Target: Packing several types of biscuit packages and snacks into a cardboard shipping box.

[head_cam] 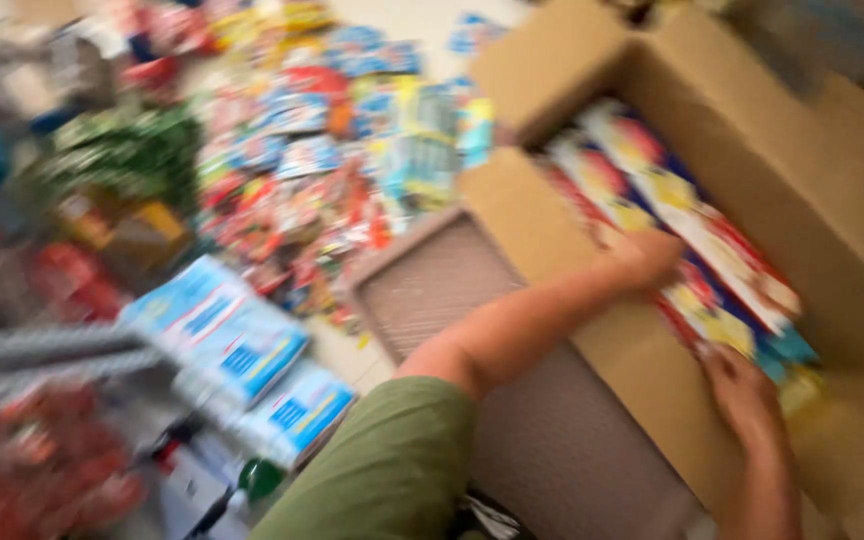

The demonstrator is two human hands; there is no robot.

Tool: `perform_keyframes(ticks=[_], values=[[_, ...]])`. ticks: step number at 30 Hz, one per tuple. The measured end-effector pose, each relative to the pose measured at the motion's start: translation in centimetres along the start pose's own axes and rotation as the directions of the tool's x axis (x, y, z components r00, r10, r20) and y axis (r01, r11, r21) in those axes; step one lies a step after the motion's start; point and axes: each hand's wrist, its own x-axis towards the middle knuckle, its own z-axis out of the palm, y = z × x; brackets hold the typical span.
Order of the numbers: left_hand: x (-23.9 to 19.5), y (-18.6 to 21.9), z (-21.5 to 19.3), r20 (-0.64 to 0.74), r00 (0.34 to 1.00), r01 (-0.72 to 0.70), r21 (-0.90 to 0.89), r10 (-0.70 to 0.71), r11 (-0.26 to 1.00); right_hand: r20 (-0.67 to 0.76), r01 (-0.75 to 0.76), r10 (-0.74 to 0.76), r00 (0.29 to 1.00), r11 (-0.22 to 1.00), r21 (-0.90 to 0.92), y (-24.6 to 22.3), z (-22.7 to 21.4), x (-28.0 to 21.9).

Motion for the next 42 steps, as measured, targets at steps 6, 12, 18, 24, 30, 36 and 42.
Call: perform_keyframes(ticks=[6, 12, 18, 24, 30, 36, 42], values=[[-12.7, -4.0, -14.4, -0.114, 0.985, -0.139, -0.102, 0.127, 0.985, -0.22, 0.329, -0.319, 0.922, 0.944, 0.012, -8.1, 3.1, -4.0], [-18.7, -21.2, -22.3, -0.46, 0.88, -0.286, -0.31, 0.12, 0.907, -0.378, 0.352, -0.466, 0.8, 0.875, -0.333, -7.8, 5.0, -4.0], [-26.0, -38.2, -20.4, -0.486, 0.708, -0.006, -0.731, -0.513, 0.683, -0.395, 0.314, -0.428, 0.813, 0.893, -0.322, -5.8, 5.9, -2.1], [-21.8, -48.1, -3.0, -0.837, 0.267, 0.231, -0.425, -0.477, 0.875, -0.465, 0.437, -0.478, 0.745, 0.877, -0.201, -2.4, 7.2, 0.2], [-19.8, -45.7, -0.9, -0.088, 0.388, 0.448, -0.852, -0.918, 0.271, -0.468, 0.48, -0.55, 0.692, 0.835, -0.27, -0.1, 7.6, 1.8], [-17.7, -44.9, -2.1, -0.22, 0.413, 0.093, -0.955, -0.884, 0.281, -0.48, 0.538, -0.557, 0.678, 0.821, -0.191, 2.4, 7.7, 3.2], [-15.2, -45.5, -2.1, -0.161, 0.329, 0.378, -0.881, -0.931, 0.285, -0.437, 0.573, -0.562, 0.702, 0.81, -0.121, 4.3, 7.7, 4.0]])
